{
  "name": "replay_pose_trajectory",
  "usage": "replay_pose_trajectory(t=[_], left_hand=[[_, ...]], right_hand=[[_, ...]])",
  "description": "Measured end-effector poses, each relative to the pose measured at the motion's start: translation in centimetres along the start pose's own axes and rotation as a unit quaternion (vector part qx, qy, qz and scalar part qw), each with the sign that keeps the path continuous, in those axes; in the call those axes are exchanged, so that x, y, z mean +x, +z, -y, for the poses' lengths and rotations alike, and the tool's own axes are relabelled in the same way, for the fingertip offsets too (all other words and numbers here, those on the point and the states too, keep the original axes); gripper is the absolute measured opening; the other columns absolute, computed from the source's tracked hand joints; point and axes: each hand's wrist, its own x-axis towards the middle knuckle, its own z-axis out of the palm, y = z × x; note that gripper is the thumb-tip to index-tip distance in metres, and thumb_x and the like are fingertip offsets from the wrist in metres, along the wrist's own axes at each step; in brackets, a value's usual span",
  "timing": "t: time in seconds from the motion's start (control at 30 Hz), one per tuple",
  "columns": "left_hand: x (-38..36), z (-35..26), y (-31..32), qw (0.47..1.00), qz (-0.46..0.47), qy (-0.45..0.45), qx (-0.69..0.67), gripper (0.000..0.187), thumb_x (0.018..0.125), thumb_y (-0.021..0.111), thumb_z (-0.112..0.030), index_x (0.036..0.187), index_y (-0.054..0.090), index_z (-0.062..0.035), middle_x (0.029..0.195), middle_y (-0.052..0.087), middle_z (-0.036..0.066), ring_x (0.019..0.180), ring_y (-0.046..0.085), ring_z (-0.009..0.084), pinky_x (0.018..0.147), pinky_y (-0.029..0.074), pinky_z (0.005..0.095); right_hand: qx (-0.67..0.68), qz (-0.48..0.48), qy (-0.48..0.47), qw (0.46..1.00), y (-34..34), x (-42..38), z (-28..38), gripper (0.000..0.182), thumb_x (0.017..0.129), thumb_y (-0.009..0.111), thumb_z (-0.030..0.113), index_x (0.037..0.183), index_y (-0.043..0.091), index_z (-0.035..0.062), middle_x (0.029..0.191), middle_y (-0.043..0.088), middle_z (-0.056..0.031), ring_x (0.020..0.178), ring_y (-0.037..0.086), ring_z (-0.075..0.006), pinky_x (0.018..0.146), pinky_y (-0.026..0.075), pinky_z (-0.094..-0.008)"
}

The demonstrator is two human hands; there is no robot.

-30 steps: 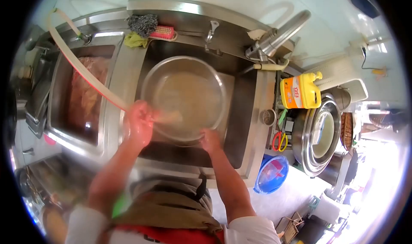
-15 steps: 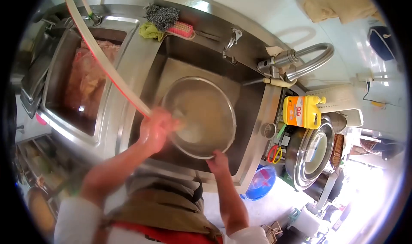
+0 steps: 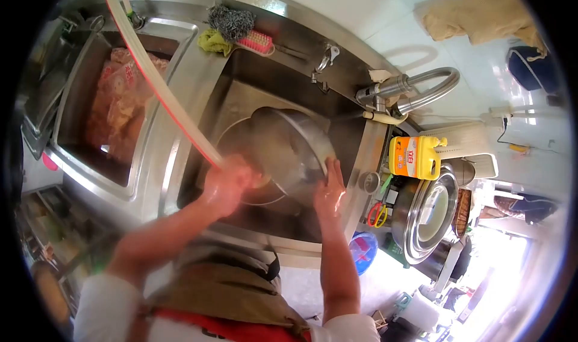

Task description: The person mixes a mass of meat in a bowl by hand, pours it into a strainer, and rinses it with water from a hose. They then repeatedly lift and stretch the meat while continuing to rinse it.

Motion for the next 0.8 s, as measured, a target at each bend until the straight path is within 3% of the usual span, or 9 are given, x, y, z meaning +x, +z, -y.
replay_pose_trajectory(t=[0.03,0.17,0.2,0.33,0.5,0.6,0.7,0.73,0.8], left_hand=[[-0.2,-0.8,0.4,0.999,0.014,0.04,0.028,0.02,0.076,0.051,-0.001,0.062,0.038,-0.0063,0.054,0.039,0.004,0.054,0.04,0.0156,0.062,0.04,0.0308],[-1.7,-6.4,4.2,0.99,0.096,0.1,-0.013,0.021,0.079,0.047,-0.007,0.061,0.037,-0.0061,0.054,0.035,0.003,0.054,0.038,0.0156,0.075,0.045,0.0393],[-1.7,-7.4,4.8,0.987,0.116,0.113,-0.009,0.021,0.079,0.047,-0.007,0.061,0.036,-0.0062,0.055,0.035,0.003,0.054,0.038,0.0159,0.075,0.044,0.0401],[-2.3,-9.5,7.6,0.987,0.139,0.082,-0.001,0.028,0.08,0.051,-0.019,0.059,0.034,-0.0124,0.051,0.03,0.001,0.054,0.036,0.0184,0.072,0.045,0.0423],[-3.2,-8.8,10.0,0.992,0.115,0.058,0.015,0.029,0.078,0.051,-0.02,0.057,0.032,-0.0131,0.051,0.028,0.001,0.052,0.034,0.0179,0.071,0.045,0.0431],[-3.6,-8.2,11.1,0.992,0.117,0.045,0.007,0.029,0.078,0.052,-0.02,0.057,0.033,-0.0138,0.05,0.028,0.0,0.052,0.034,0.0176,0.07,0.045,0.0447],[-4.3,-8.2,11.7,0.989,0.146,0.035,-0.003,0.029,0.076,0.053,-0.019,0.057,0.032,-0.013,0.051,0.03,0.001,0.05,0.035,0.0176,0.071,0.045,0.0451],[-4.7,-8.3,11.6,0.987,0.157,0.031,-0.007,0.03,0.076,0.053,-0.019,0.057,0.031,-0.0124,0.051,0.031,0.002,0.05,0.035,0.0177,0.071,0.045,0.045],[-5.6,-8.7,11.7,0.992,0.121,0.029,0.012,0.029,0.075,0.053,-0.02,0.057,0.031,-0.0134,0.05,0.03,0.001,0.05,0.034,0.0168,0.071,0.045,0.0451]], right_hand=[[-0.044,-0.016,-0.101,0.994,0.3,0.6,0.1,0.051,0.072,0.05,-0.002,0.122,0.054,0.0038,0.115,0.058,-0.022,0.087,0.065,-0.0284,0.074,0.052,-0.0318],[-0.082,0.029,-0.194,0.977,-0.3,1.7,2.1,0.051,0.069,0.051,-0.008,0.117,0.059,0.008,0.118,0.056,-0.0184,0.1,0.06,-0.034,0.081,0.052,-0.0364],[-0.116,-0.013,-0.245,0.962,-0.6,2.0,2.6,0.039,0.07,0.061,-0.002,0.107,0.063,0.0111,0.108,0.06,-0.0107,0.083,0.064,-0.0258,0.064,0.054,-0.0335],[-0.09,-0.032,-0.291,0.952,-1.7,2.2,3.5,0.038,0.068,0.064,0.001,0.104,0.065,0.0135,0.089,0.057,-0.0059,0.07,0.061,-0.0203,0.057,0.052,-0.0309],[-0.036,-0.055,-0.332,0.941,-2.7,1.9,3.5,0.043,0.058,0.063,-0.005,0.096,0.068,0.0129,0.072,0.047,-0.0042,0.056,0.052,-0.0184,0.05,0.046,-0.03],[-0.018,-0.059,-0.365,0.929,-2.8,1.8,3.5,0.031,0.056,0.066,-0.001,0.085,0.067,0.0117,0.066,0.044,-0.0027,0.055,0.052,-0.0192,0.047,0.044,-0.0307],[-0.004,-0.076,-0.393,0.916,-2.6,2.4,3.9,0.02,0.06,0.066,0.004,0.079,0.063,0.011,0.063,0.046,-0.0025,0.053,0.051,-0.0196,0.042,0.043,-0.0321],[-0.006,-0.121,-0.368,0.922,-2.3,2.6,4.4,0.018,0.056,0.064,0.004,0.07,0.054,0.0099,0.064,0.047,-0.0041,0.052,0.052,-0.0214,0.041,0.041,-0.033],[0.037,-0.131,-0.355,0.925,-2.2,3.0,4.1,0.02,0.053,0.062,0.003,0.068,0.05,0.0097,0.064,0.047,-0.0049,0.051,0.051,-0.0227,0.04,0.04,-0.0339]])
